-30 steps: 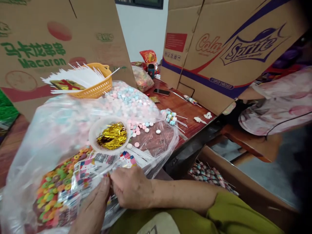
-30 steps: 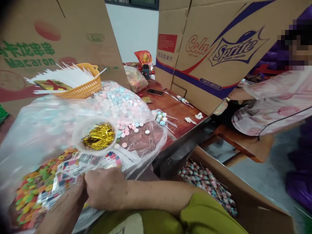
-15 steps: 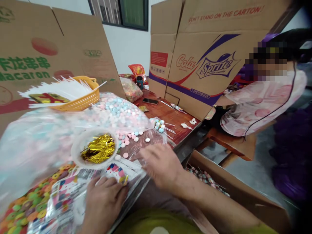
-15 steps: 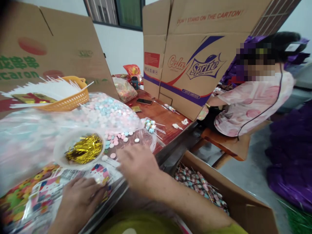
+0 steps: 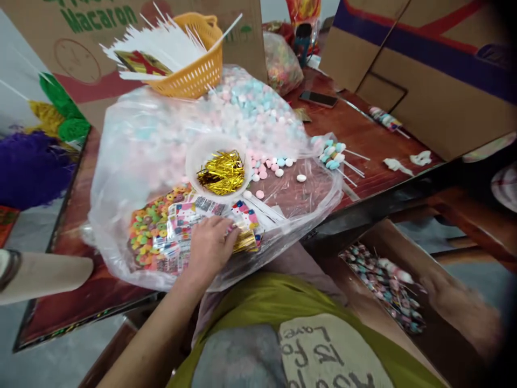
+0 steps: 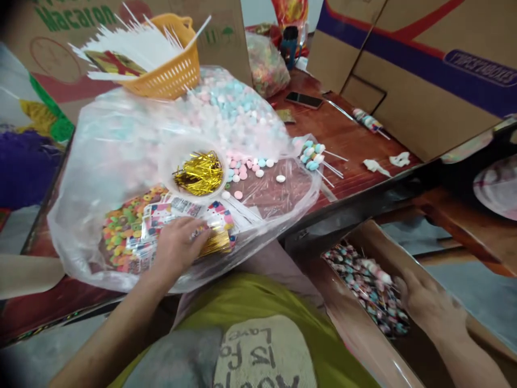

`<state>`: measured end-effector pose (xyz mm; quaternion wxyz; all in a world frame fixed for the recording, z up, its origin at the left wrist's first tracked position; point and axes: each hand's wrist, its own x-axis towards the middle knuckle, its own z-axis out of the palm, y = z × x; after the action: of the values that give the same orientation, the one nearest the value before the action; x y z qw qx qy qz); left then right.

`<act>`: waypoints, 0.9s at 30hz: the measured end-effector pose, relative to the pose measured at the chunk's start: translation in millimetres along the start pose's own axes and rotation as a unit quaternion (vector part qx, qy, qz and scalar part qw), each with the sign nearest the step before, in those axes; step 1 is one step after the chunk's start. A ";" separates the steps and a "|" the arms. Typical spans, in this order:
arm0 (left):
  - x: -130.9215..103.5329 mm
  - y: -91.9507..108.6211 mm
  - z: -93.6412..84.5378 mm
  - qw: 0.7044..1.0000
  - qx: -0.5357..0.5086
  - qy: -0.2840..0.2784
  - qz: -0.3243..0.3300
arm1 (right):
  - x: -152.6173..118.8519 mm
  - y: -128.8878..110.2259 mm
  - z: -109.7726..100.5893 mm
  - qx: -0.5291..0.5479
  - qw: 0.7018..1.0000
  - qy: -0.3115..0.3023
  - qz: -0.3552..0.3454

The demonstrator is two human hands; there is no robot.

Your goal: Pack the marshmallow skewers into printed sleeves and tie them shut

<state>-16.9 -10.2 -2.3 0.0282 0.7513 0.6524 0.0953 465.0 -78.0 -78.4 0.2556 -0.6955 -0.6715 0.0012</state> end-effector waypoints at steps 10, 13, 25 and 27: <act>25.4 -18.4 5.3 0.990 -0.099 -0.031 -0.098 | 113.6 -271.8 78.3 0.220 0.928 -0.060 -0.295; 20.2 -24.0 3.4 0.993 -0.093 -0.021 -0.068 | 124.8 -303.5 94.9 0.224 0.919 -0.090 -0.310; 27.6 -25.8 -4.8 0.990 -0.140 -0.025 -0.017 | 113.5 -291.4 100.4 0.245 0.933 -0.051 -0.257; 28.8 -28.3 -19.2 0.984 -0.172 -0.006 0.042 | 117.4 -299.5 90.7 0.299 0.909 -0.101 -0.272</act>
<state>-44.2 20.8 14.9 0.1566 0.7627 0.5939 0.2028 165.6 54.1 -10.2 0.3729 -0.3729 -0.8250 0.2031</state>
